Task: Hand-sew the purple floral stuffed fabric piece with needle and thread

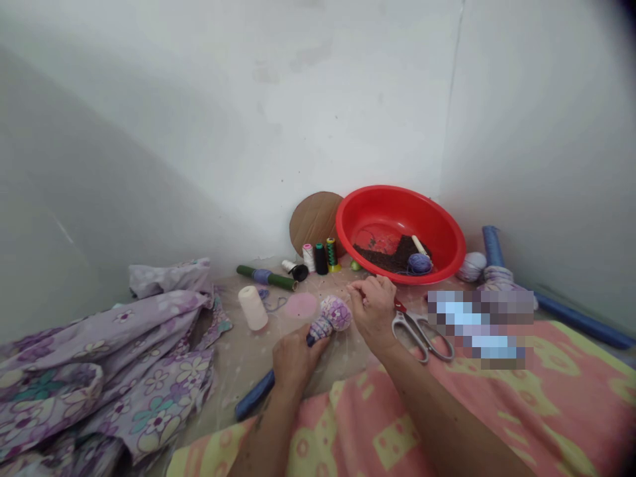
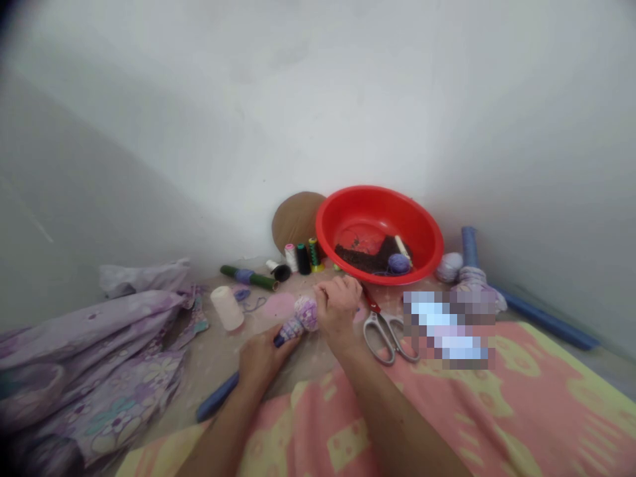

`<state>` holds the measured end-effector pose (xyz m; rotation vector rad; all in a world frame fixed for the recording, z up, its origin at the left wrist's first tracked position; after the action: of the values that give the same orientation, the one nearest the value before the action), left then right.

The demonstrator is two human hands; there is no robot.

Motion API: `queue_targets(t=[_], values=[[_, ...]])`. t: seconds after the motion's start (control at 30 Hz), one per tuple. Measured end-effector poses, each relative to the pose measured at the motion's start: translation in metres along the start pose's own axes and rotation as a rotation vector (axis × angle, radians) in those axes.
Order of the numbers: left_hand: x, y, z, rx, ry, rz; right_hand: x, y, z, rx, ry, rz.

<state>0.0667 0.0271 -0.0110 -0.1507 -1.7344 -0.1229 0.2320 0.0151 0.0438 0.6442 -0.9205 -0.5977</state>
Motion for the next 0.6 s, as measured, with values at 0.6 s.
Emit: queue_targets(t=[0.6], values=[[-0.001,0.001,0.002,0.017,-0.027,0.028,-0.002,0.006,-0.019,-0.073,0.032,-0.058]])
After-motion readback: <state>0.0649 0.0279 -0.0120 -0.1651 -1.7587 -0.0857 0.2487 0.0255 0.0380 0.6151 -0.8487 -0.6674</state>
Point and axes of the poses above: each hand's wrist, its own y-axis towards the middle knuckle, its own x-axis out of the back of the hand, z = x × y, the point moved 3 cm from there along y, towards the middle knuckle, and after that the axes turned 12 degrees about z, right-handed, at the moved point
